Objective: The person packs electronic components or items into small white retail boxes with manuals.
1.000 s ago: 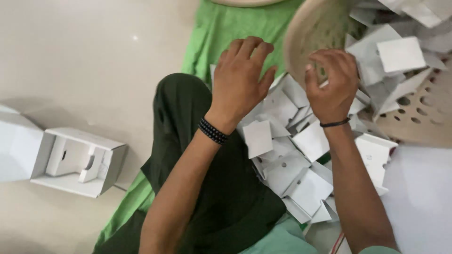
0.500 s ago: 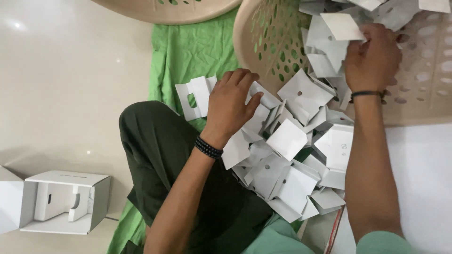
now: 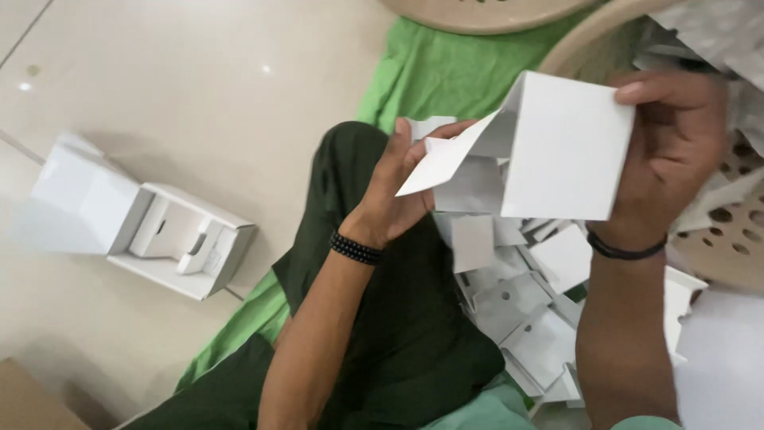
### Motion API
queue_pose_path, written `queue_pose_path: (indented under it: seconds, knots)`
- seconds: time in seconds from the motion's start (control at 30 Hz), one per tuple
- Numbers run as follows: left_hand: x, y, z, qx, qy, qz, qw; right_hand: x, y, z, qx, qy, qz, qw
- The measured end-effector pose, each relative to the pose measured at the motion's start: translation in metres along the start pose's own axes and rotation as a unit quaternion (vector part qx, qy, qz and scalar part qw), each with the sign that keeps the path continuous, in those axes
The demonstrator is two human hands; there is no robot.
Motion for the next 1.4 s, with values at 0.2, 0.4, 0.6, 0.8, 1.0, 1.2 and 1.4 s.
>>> queue_pose_path:
  seconds: [0.2,0.4,0.6,0.8,1.0,1.2,1.4]
  knots:
    - [0.101,0.039,-0.04,0.045,-0.084,-0.01,0.995,-0.039,-0.156,0.027,-0.305,-0.041,-0.054,0.95]
    - [0.227,0.133,-0.076,-0.032,-0.243,-0.313,0.918,-0.045,-0.297,0.048,-0.545,-0.232,0.06,0.804]
    - [0.342,0.161,-0.097,-0.279,-0.214,-0.559,0.751,-0.032,-0.402,0.119,-0.558,-0.14,0.282,0.768]
    - [0.409,0.189,-0.091,-0.391,-0.16,-0.582,0.695,-0.016,-0.475,0.13,-0.514,-0.122,0.373,0.763]
    - [0.427,0.2,-0.083,-0.433,-0.114,-0.611,0.653,-0.005,-0.504,0.135,-0.526,-0.087,0.447,0.718]
    - [0.433,0.201,-0.082,-0.454,-0.154,-0.594,0.646,-0.001,-0.51,0.128,-0.516,-0.095,0.478,0.704]
    - [0.43,0.205,-0.075,-0.499,-0.182,-0.615,0.583,-0.008,-0.517,0.127,-0.52,-0.073,0.482,0.701]
Point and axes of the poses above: each hand's wrist, its own x-axis away from the middle knuckle, its own y-axis out of the back of the hand, z = x × y, the point moved 9 cm from there along -x, towards the middle knuckle, and after that the axes turned 13 degrees about y, right-handed, at the moved point
